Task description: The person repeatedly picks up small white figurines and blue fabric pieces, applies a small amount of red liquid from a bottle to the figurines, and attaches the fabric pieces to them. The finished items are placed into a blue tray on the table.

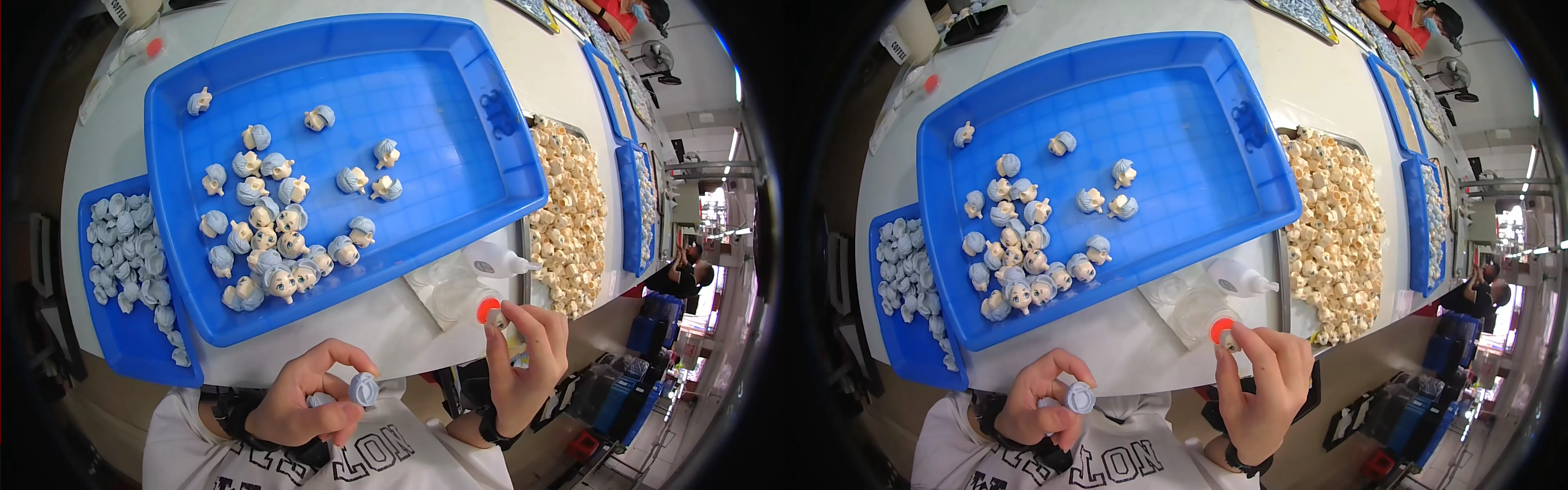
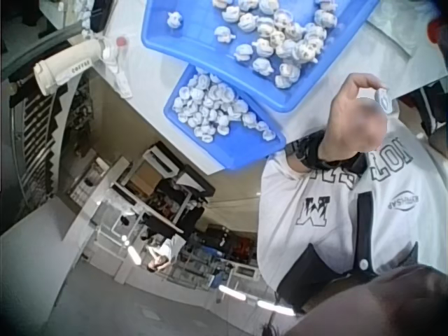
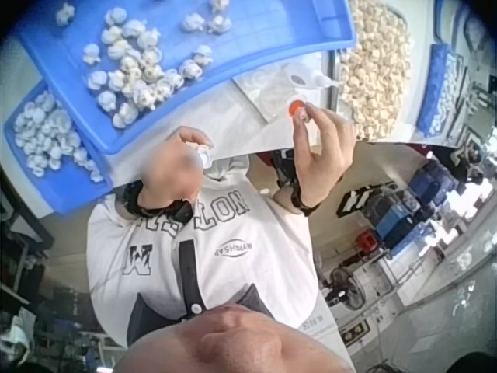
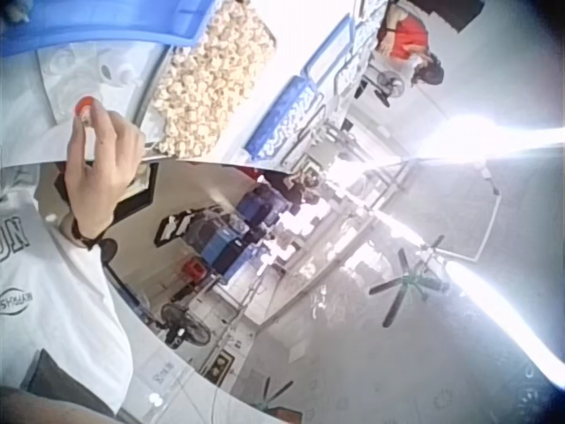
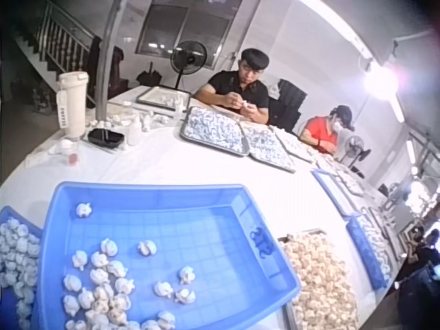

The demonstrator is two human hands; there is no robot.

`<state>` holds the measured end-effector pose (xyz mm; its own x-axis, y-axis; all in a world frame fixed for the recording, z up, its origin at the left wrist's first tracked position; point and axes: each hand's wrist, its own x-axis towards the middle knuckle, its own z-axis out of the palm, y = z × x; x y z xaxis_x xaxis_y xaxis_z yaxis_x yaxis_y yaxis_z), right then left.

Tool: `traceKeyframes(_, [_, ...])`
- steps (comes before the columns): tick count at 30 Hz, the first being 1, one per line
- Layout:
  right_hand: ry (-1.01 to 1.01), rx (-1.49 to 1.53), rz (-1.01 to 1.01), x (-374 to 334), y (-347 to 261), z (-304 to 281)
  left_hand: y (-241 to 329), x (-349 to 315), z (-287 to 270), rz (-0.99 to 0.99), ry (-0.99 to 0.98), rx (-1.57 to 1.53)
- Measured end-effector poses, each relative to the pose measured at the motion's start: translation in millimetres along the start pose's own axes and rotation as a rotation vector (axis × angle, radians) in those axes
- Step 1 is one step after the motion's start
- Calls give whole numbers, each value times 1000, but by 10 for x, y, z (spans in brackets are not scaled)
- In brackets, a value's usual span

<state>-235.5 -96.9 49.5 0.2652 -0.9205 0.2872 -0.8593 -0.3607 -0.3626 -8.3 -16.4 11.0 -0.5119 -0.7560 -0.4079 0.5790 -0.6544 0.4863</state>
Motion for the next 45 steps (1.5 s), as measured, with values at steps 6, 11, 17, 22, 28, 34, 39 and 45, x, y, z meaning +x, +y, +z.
traceKeyframes(6, [-24,-40,-17,10,26,20,70,53,76,13,57,138])
traceKeyframes(11, [23,17,30,-36,31,66,-1,44,39,80,64,148])
traceKeyframes(17, [84,49,46,-63,40,114,-33,10,-27,76,33,129])
traceKeyframes(22, [90,45,45,-65,51,104,-27,17,-4,47,35,91])
traceKeyframes(28, [106,42,34,-76,62,114,14,55,89,124,88,174])
traceKeyframes(34, [112,57,39,-106,75,95,-41,17,34,84,32,171])
traceKeyframes(39, [94,54,32,-125,106,107,-46,16,46,101,24,186])
traceKeyframes(45, [73,49,16,-89,80,114,-58,28,31,103,8,197])
